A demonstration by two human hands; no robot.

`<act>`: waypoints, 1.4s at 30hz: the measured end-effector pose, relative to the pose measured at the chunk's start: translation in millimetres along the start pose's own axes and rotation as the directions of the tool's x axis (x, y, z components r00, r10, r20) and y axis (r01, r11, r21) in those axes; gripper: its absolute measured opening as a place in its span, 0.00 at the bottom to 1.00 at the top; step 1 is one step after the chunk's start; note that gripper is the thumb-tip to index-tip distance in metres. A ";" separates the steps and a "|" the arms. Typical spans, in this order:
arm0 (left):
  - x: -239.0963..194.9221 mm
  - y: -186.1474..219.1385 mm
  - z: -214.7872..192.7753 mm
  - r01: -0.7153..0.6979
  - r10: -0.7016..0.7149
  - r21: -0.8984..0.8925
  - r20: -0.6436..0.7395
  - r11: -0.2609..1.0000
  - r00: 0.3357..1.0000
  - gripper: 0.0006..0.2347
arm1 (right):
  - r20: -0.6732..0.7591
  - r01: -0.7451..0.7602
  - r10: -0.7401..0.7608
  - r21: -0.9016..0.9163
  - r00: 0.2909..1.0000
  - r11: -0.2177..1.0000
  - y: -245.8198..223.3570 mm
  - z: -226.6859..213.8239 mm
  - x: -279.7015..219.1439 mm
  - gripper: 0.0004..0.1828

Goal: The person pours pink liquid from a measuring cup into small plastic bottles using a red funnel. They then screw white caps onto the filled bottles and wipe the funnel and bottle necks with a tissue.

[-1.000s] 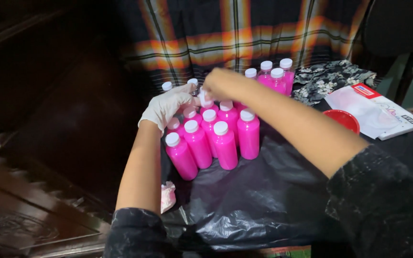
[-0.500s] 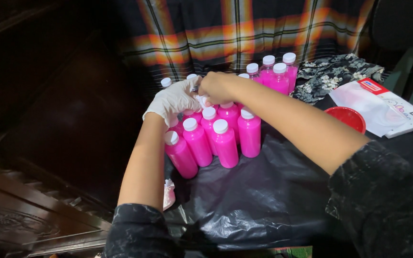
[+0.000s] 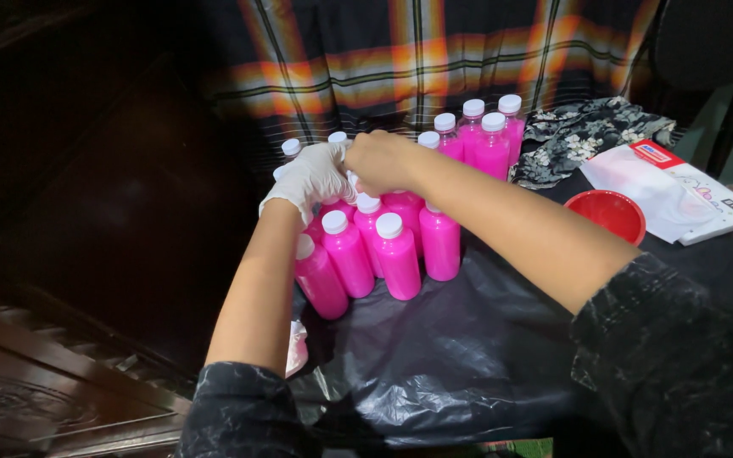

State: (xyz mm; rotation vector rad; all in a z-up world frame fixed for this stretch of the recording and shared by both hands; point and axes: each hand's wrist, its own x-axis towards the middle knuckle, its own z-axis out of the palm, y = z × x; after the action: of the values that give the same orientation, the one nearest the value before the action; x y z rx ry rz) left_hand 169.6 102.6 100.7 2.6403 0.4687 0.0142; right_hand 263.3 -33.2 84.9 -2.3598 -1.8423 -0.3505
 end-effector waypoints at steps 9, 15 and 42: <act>9.3 -13.0 6.8 0.007 0.001 -0.388 0.019 0.921 1.000 0.34 | -0.072 -0.268 0.283 0.173 0.956 0.948 50.7 -8.5 -0.1 0.10; -33.2 29.9 -19.2 -0.006 0.041 -0.372 0.087 0.928 0.995 0.39 | -0.134 -0.355 0.351 -0.001 0.927 0.935 59.6 -7.0 -0.7 0.14; 11.9 120.0 9.6 -0.027 -0.028 0.565 0.090 0.824 0.996 0.17 | -0.295 -0.403 0.494 0.319 0.818 0.858 71.6 -65.8 -83.4 0.15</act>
State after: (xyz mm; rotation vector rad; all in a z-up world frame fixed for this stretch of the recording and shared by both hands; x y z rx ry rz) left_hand 220.6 1.7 144.0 3.2063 0.5007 -0.2961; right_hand 306.6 -145.0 129.8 -2.2708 -1.0464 -0.4421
